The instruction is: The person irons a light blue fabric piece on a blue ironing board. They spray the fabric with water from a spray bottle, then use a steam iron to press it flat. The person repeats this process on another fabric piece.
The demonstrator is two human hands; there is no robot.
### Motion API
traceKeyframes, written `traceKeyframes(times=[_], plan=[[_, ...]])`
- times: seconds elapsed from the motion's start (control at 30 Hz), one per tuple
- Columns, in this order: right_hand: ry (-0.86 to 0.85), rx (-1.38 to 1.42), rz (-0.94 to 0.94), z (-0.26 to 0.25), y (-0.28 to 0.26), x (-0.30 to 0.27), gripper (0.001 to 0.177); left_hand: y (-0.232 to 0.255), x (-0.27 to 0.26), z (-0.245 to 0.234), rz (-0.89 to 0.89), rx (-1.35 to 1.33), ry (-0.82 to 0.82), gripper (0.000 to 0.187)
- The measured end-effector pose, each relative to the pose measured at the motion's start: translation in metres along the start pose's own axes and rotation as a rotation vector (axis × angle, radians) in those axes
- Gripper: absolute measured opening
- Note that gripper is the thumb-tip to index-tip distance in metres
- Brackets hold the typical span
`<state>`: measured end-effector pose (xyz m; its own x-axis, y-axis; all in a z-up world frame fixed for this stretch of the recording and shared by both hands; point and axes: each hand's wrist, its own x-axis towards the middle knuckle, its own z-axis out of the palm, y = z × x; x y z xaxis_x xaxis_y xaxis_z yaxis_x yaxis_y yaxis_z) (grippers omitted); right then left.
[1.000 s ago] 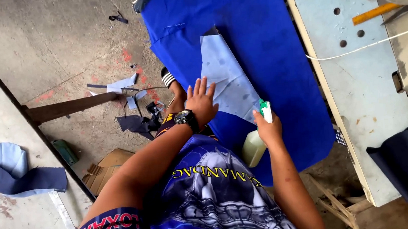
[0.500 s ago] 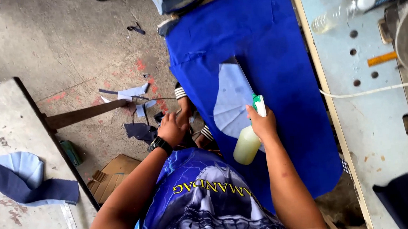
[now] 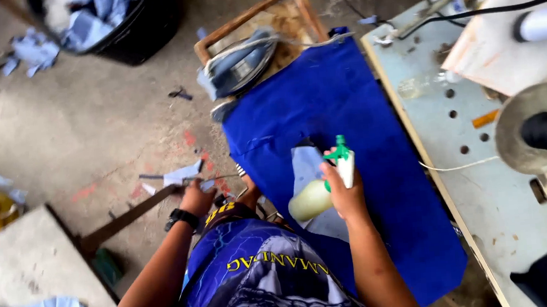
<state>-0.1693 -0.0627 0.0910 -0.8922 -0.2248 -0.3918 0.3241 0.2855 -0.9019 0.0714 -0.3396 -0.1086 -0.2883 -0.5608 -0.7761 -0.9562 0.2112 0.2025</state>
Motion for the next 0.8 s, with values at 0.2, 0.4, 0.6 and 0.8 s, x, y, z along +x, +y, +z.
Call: traceKeyframes(times=[0.2,0.4,0.6,0.8], plan=[[0.404,-0.143,-0.039,-0.071,0.008,0.027,0.045,0.045,0.044,-0.075,0.097,-0.035,0.103,0.072],[0.695,-0.025,0.032,-0.114,-0.013,0.077,0.02,0.054,0.063,-0.083,0.15,-0.061,0.092,0.073],[0.862,0.091,0.248,-0.137,-0.028,0.133,0.028,0.103,0.074,-0.139,0.361,-0.245,0.224,0.073],[0.997,0.03,0.174,-0.156,-0.032,0.164,0.026,0.187,0.087,-0.19,0.706,-0.17,0.663,0.07]])
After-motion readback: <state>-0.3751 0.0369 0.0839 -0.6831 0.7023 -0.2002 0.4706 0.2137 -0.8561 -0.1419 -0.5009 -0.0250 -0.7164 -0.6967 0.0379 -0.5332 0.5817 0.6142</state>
